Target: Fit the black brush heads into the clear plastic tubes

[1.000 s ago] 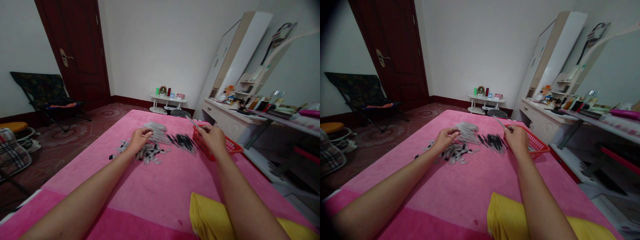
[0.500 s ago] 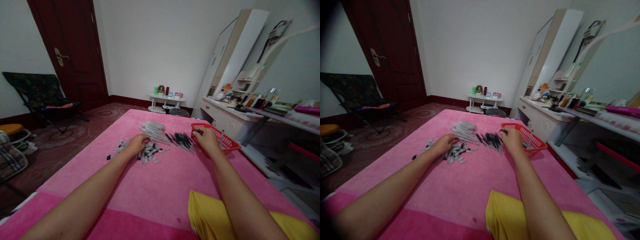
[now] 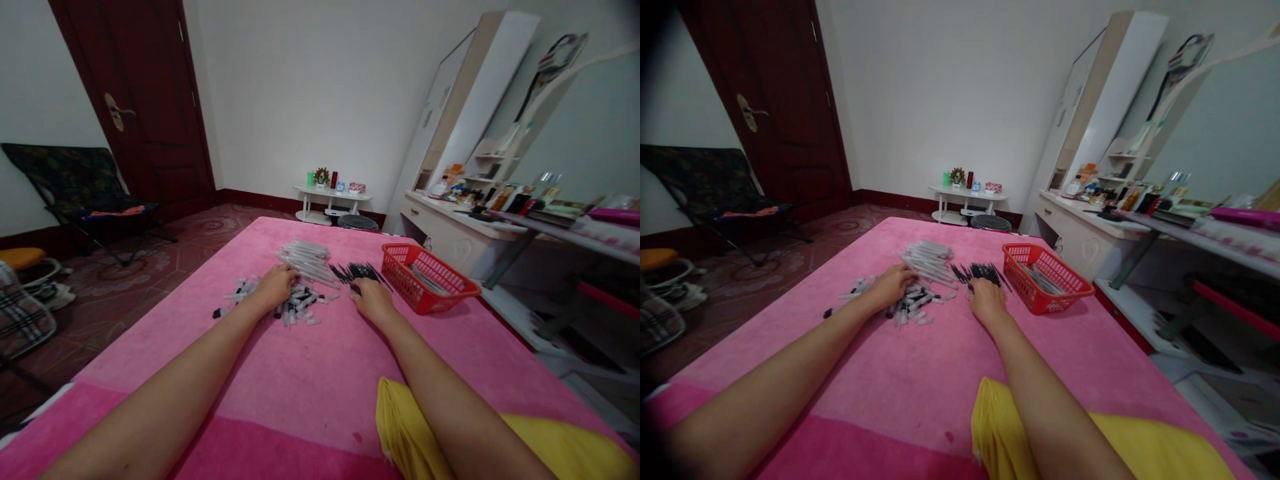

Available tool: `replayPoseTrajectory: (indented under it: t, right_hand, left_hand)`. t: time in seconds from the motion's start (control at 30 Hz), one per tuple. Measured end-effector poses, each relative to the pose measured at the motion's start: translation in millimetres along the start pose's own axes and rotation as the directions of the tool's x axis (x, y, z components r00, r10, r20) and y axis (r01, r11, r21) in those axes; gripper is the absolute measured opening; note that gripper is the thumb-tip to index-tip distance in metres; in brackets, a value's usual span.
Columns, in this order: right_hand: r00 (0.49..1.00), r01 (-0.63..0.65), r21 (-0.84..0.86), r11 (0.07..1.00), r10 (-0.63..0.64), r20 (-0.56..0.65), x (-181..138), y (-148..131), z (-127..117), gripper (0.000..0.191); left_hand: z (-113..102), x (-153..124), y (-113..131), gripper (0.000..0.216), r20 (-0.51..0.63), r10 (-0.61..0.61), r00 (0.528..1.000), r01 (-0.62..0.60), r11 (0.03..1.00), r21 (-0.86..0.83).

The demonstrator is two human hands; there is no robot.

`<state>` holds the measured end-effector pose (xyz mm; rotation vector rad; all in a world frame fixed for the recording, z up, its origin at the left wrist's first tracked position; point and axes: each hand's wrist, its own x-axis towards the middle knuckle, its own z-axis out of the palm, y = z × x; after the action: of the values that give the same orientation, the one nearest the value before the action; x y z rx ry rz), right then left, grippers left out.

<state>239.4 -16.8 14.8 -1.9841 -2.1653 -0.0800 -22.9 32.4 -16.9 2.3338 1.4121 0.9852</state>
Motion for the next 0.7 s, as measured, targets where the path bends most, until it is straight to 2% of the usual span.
replayPoseTrajectory:
  t: [0.13,0.3,0.4,0.53,0.7]
  right_hand:
    - [0.999,-0.045,-0.040,0.998,0.046,0.018,0.5,2.2,1.7,0.021]
    - [0.997,-0.073,-0.099,0.992,0.075,0.020,-0.3,2.9,2.1,0.021]
    - [0.997,-0.082,-0.107,0.991,0.082,-0.001,-1.1,1.0,2.7,0.024]
    - [0.996,-0.076,-0.093,0.993,0.072,-0.048,-1.1,0.3,4.5,0.032]
    - [0.998,-0.057,-0.076,0.995,0.054,-0.044,-0.3,5.4,6.8,0.022]
  left_hand:
    - [0.3,2.0,-4.1,0.026,-0.008,-0.016,1.000,0.016,1.000,0.027]
    - [-7.5,5.5,-2.1,0.024,0.111,-0.068,0.992,0.048,0.984,0.172]
    - [-11.5,5.7,1.1,0.020,0.132,-0.122,0.984,0.087,0.966,0.243]
    - [-11.8,1.7,4.9,0.017,0.088,-0.106,0.991,0.079,0.962,0.262]
    - [-8.4,-4.8,11.0,0.015,-0.033,-0.033,0.999,0.040,0.967,0.252]
